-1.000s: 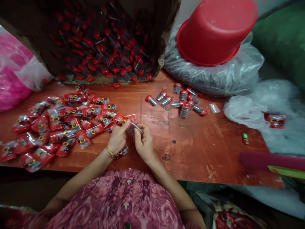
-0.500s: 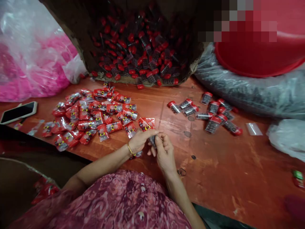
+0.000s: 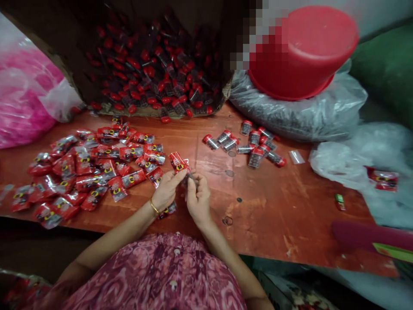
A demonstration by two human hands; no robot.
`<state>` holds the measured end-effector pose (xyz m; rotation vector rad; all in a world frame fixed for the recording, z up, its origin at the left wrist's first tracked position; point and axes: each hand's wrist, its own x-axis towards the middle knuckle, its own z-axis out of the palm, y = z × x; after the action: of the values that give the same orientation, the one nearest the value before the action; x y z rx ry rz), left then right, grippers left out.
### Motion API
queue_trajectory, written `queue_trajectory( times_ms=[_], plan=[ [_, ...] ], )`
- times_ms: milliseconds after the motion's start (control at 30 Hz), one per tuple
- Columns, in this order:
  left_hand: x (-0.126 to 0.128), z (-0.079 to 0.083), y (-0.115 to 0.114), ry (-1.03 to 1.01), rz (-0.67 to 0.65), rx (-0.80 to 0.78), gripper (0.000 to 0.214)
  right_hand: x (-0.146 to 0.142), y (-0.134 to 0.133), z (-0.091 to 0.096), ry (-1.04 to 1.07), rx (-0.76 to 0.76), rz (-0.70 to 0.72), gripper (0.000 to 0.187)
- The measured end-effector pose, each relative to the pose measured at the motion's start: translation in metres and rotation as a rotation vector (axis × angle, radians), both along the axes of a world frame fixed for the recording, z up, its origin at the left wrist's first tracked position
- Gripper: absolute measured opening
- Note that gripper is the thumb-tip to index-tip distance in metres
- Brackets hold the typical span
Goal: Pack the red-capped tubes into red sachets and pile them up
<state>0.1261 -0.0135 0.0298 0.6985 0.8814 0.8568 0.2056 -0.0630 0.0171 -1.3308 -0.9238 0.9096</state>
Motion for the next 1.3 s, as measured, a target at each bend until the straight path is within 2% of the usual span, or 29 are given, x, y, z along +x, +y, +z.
queue_trajectory(
  times_ms=[200, 367, 533, 700, 800, 900, 1067, 1200, 1300],
  plan=[
    [0.001, 0.005, -0.005, -0.056, 0.047, 0.025, 0.03, 0.004, -0.003, -0.009, -0.245, 0.108, -0.029, 0.014],
    [0.001, 0.004, 0.003, -0.082, -0.021, 0.06, 0.034, 0.008, -0.003, -0.016, -0.212, 0.105, -0.007, 0.016],
    [0.001, -0.008, 0.013, 0.093, -0.111, 0.256, 0.034, 0.03, 0.005, -0.02, -0.264, 0.063, -0.041, 0.02],
    [0.004, -0.028, 0.021, 0.266, -0.268, 0.493, 0.02, 0.054, 0.01, -0.023, -0.413, 0.139, -0.032, 0.012],
    [0.003, -0.034, 0.024, 0.35, -0.338, 0.575, 0.017, 0.06, 0.011, -0.024, -0.566, 0.192, -0.027, 0.011],
    [0.003, -0.033, 0.023, 0.428, -0.356, 0.582, 0.015, 0.063, 0.011, -0.025, -0.747, 0.213, -0.034, 0.011],
    [0.004, -0.025, 0.02, 0.455, -0.301, 0.494, 0.013, 0.061, 0.011, -0.027, -0.94, 0.211, -0.074, 0.011],
    [0.004, -0.024, 0.019, 0.49, -0.288, 0.553, 0.014, 0.059, 0.009, -0.034, -0.967, 0.204, -0.109, 0.011],
    [0.003, -0.027, 0.02, 0.47, -0.306, 0.587, 0.013, 0.059, 0.007, -0.039, -0.884, 0.223, -0.083, 0.012]
  ],
)
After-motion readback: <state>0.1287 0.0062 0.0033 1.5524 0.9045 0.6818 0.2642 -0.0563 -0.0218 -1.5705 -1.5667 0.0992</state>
